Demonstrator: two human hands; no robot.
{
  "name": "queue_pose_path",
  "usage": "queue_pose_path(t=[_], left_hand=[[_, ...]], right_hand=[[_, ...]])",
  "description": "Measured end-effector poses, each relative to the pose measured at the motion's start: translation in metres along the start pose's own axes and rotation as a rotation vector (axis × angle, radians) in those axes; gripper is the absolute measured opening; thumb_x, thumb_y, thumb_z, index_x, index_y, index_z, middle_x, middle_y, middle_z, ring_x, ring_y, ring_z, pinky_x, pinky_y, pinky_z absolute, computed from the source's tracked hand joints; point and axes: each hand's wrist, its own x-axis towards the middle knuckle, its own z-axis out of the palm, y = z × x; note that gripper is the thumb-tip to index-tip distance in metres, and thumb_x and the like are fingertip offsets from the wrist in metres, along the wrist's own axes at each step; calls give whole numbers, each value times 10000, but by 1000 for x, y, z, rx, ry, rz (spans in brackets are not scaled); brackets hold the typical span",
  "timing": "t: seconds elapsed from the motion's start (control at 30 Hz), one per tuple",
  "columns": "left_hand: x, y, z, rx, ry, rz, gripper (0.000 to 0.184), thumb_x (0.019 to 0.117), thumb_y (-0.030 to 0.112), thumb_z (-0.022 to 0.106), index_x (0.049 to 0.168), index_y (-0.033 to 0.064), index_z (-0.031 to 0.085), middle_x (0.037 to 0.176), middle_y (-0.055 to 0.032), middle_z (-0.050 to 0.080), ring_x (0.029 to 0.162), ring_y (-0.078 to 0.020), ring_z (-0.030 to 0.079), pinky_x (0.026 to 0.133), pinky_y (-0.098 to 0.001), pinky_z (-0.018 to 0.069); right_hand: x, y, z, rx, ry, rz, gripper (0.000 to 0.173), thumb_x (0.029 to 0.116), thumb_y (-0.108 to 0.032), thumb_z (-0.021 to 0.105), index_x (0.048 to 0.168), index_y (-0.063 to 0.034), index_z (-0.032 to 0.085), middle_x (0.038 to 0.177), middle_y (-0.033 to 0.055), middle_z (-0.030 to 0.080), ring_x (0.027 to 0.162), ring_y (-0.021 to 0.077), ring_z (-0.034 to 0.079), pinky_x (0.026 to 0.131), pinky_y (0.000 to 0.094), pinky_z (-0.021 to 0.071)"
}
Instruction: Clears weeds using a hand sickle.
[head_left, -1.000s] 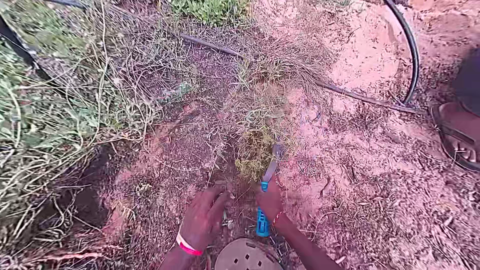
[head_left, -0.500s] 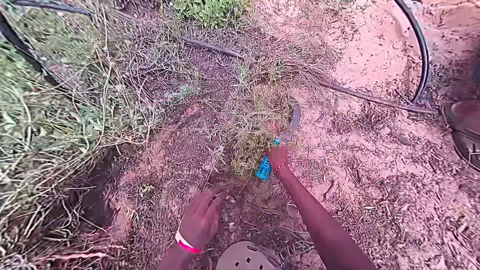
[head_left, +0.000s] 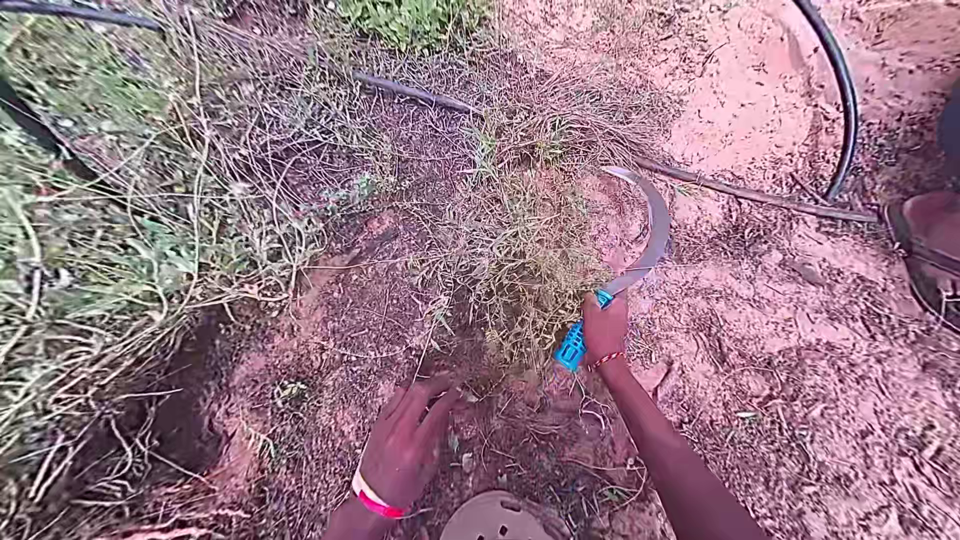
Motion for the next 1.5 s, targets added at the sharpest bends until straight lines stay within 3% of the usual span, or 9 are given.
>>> queue_pose_path(t=[0.23,0.4,0.5,0.73,0.9,1.07,1.23,1.37,1.5], left_hand=[[-25,3,-5,28,-18,7,281,997,161,444,1054,135,718,1026,-107,726,898,-241,693,768,-349,551],[-14,9,0,23,-15,-10,289,978,148,460,1034,113,741,1029,-120,739,909,-255,714,782,-363,573],[6,10,-6,5,-47,60,269,1006,161,457,1063,134,719,1057,-114,730,914,-257,706,785,-373,569],[26,16,15,-37,-30,87,284,965,145,484,1052,107,753,1044,-132,745,895,-280,725,766,-397,591],[46,46,35,-75,-32,239,253,975,141,498,1077,118,729,1050,-115,744,944,-253,729,826,-389,589],[71,67,32,-172,154,322,195,1026,154,481,1089,138,665,1022,-89,708,944,-211,686,882,-329,540],[116,65,30,-32,291,129,203,959,100,548,1073,102,717,1021,-135,717,953,-264,692,867,-369,557],[147,51,30,126,-115,-184,356,945,200,626,1274,100,718,1388,-218,619,1330,-454,542,1028,-639,438],[170,29,14,144,-326,-554,495,1035,385,577,1431,89,592,1510,-218,510,1428,-442,430,1139,-661,312]], right_hand=[[17,-29,-10,-175,101,-291,484,962,-97,577,1370,120,434,852,134,626,685,165,659,678,362,573],[33,-9,-22,-461,-255,-55,580,1020,-89,531,1513,102,294,1194,277,622,973,315,687,893,464,553],[-11,26,-61,-441,-423,52,638,982,-71,573,1522,56,259,1079,210,616,765,250,684,709,431,597],[-150,77,-159,-623,-330,32,598,941,-165,634,1367,209,445,947,340,678,864,476,692,819,635,532],[-62,26,-89,-161,-202,23,477,963,-74,564,1378,102,407,877,126,608,621,142,627,592,334,568],[-35,-23,3,-78,-611,42,376,995,0,542,1351,88,459,1050,149,590,852,117,611,769,264,534],[-155,18,-8,-675,-1029,161,592,1035,-213,556,1528,43,352,1185,263,663,1105,383,666,971,532,514],[-154,25,-32,-737,-837,72,618,1020,-198,562,1529,79,348,1115,276,689,1073,412,682,967,533,520],[-120,31,-64,-563,-459,-101,604,949,-136,613,1433,163,408,935,269,695,845,400,708,799,559,559]])
